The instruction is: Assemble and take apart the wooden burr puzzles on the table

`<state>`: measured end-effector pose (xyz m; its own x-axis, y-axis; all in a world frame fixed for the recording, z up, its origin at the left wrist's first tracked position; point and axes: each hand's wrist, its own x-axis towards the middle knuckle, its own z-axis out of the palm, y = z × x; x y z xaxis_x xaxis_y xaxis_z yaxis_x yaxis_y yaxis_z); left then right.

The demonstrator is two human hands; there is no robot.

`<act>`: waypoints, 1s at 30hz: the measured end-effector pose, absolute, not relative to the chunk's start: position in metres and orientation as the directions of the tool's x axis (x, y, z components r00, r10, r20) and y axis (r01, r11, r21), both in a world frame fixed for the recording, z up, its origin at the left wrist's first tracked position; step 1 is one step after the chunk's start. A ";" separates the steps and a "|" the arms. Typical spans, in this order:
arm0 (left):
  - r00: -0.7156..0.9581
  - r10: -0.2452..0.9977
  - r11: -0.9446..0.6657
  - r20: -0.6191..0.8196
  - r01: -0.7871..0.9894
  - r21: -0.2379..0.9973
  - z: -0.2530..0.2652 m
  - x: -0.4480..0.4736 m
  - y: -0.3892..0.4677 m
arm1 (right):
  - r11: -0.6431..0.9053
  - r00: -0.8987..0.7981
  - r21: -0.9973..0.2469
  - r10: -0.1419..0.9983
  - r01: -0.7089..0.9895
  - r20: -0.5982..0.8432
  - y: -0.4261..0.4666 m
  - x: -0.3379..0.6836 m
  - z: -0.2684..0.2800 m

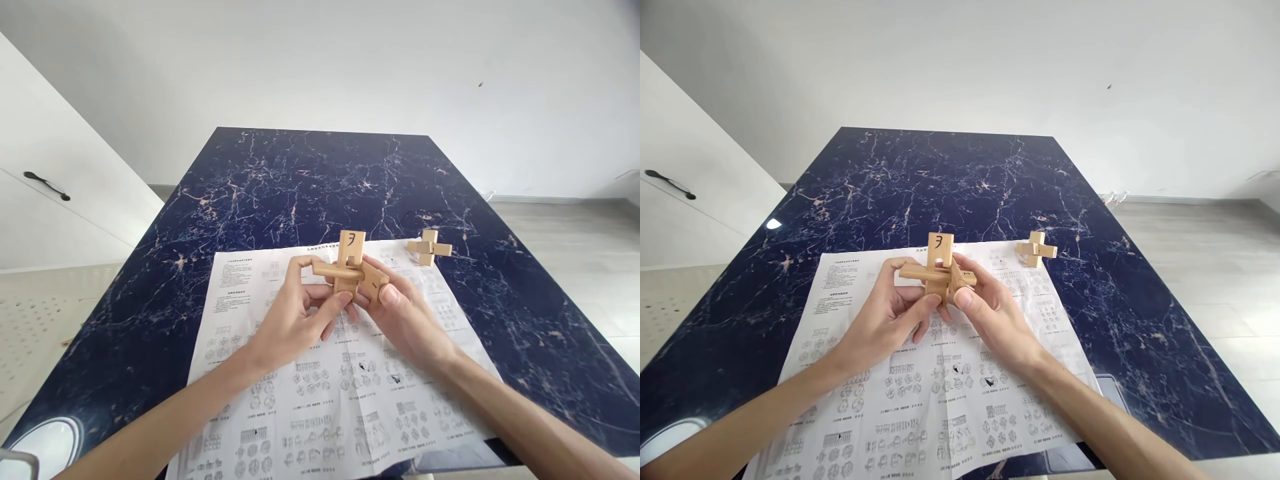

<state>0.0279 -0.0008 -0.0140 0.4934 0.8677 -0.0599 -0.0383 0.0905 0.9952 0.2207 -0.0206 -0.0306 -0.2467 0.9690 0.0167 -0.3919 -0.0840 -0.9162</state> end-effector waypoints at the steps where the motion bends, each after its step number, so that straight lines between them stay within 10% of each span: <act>1: 0.494 0.868 0.071 -0.039 -0.046 0.996 -0.015 0.028 -0.001 | -0.085 -0.237 -0.922 0.971 -0.378 0.008 -0.021 0.221 -0.030; 30: 0.577 0.815 -0.089 0.057 0.029 0.996 -0.023 0.025 0.002 | -0.116 -0.288 -0.942 0.957 -0.315 -0.021 -0.022 0.224 -0.035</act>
<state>0.0249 0.0023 -0.0232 0.5769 0.8149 0.0566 0.0288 -0.0895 0.9956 0.2238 -0.0220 -0.0346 -0.2883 0.9573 -0.0213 -0.3155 -0.1159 -0.9418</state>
